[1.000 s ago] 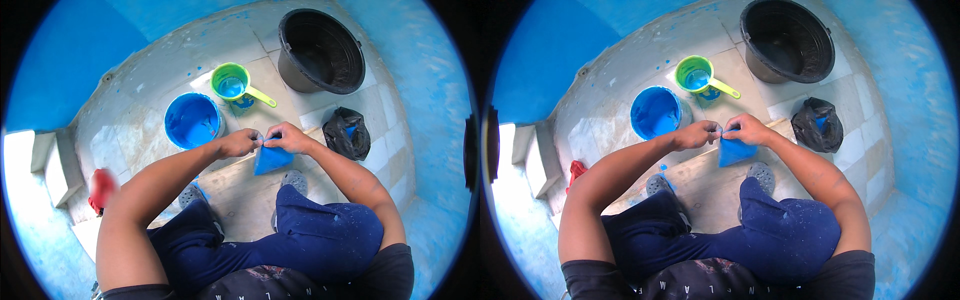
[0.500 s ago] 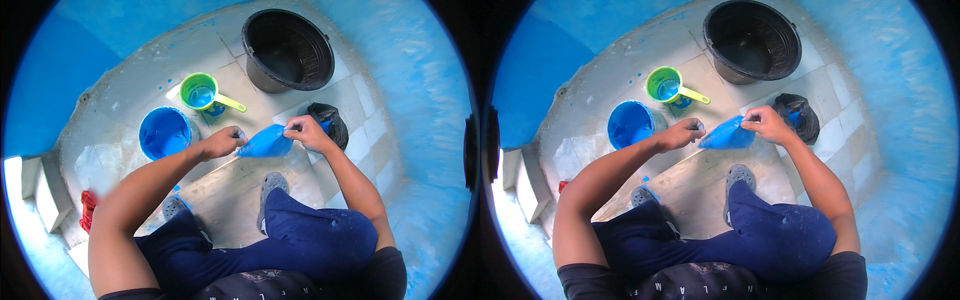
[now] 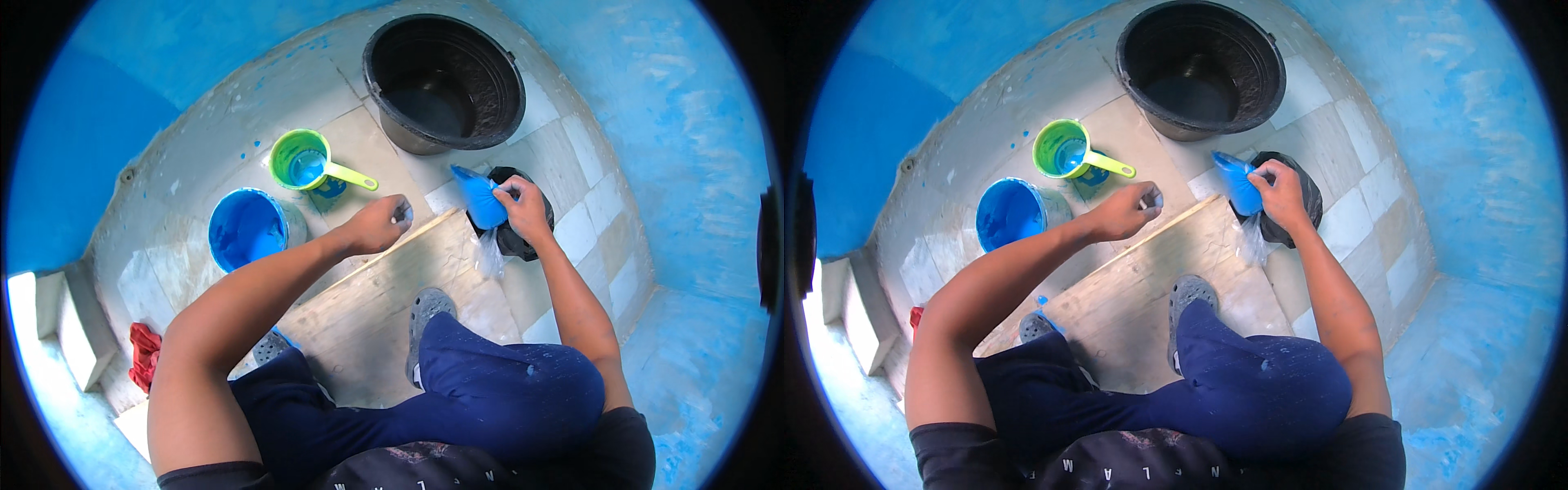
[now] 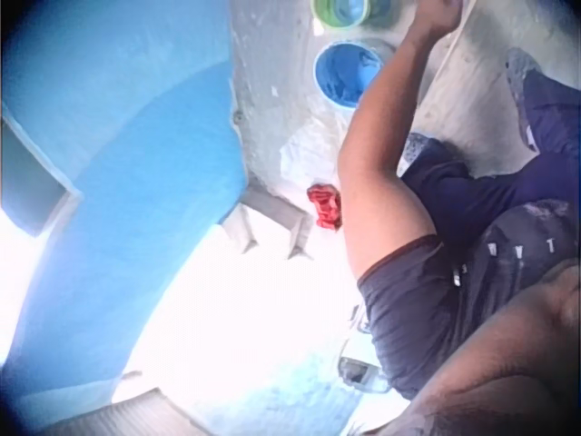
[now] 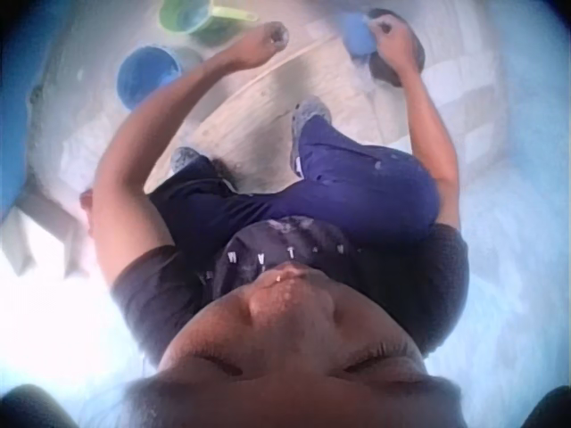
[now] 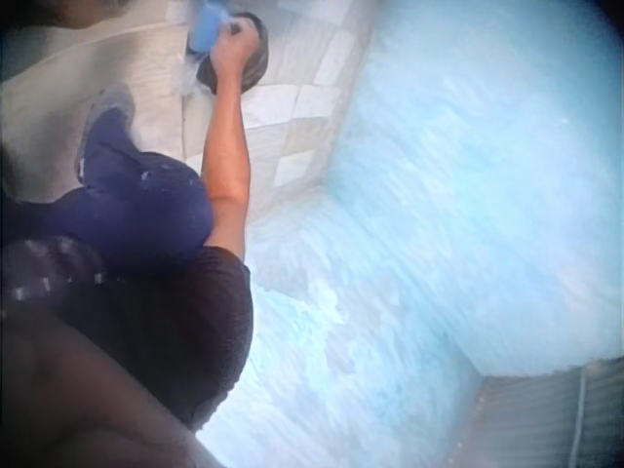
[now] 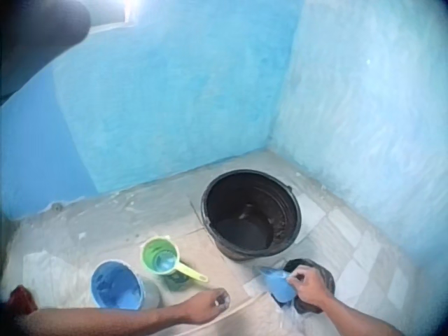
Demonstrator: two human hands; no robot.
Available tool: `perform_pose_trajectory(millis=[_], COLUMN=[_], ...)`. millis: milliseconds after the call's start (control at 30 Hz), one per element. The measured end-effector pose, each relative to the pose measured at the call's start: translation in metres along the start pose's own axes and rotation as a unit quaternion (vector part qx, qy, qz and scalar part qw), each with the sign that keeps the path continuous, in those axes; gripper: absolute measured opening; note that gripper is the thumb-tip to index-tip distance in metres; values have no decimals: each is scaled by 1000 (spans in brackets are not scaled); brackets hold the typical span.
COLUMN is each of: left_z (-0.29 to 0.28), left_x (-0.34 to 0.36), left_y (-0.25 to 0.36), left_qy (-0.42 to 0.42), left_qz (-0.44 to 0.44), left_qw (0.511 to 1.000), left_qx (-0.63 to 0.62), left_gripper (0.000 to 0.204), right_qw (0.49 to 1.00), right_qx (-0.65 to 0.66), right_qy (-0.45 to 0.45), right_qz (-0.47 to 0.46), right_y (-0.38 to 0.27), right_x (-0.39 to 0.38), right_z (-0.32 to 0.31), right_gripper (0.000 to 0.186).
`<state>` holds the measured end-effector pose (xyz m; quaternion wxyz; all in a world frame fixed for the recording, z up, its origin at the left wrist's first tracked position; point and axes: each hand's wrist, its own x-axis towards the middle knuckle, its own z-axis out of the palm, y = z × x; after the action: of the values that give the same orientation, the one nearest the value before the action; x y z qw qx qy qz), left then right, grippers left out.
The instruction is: The person pours blue paint from a green scoop into a blue bucket, stirs the mixture by hand, and then pours more paint from a blue plastic bag into the bucket.
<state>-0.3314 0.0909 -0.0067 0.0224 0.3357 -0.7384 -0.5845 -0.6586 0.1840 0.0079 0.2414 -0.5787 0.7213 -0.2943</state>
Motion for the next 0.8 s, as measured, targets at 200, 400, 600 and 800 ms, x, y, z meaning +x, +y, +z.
perform_pose_trajectory(millis=[200,400,600,800], left_z=[4,3,-5,-2], left_x=[20,17,9,7], left_y=[65,78,55,42], left_qy=[63,41,-121,-151], left_qz=[87,73,15,-40], left_qw=[993,996,992,988], left_qx=[47,35,-39,-12], left_gripper=[27,30,28,27], right_qw=[990,971,939,932], right_qx=[80,134,127,135], right_qy=[-112,-200,-317,-337], right_qz=[17,-7,-37,-4], right_y=[-36,-68,-69,-67], right_x=[-7,-4,-13,-25], right_z=[-2,10,31,58], right_gripper=[18,20,22,22])
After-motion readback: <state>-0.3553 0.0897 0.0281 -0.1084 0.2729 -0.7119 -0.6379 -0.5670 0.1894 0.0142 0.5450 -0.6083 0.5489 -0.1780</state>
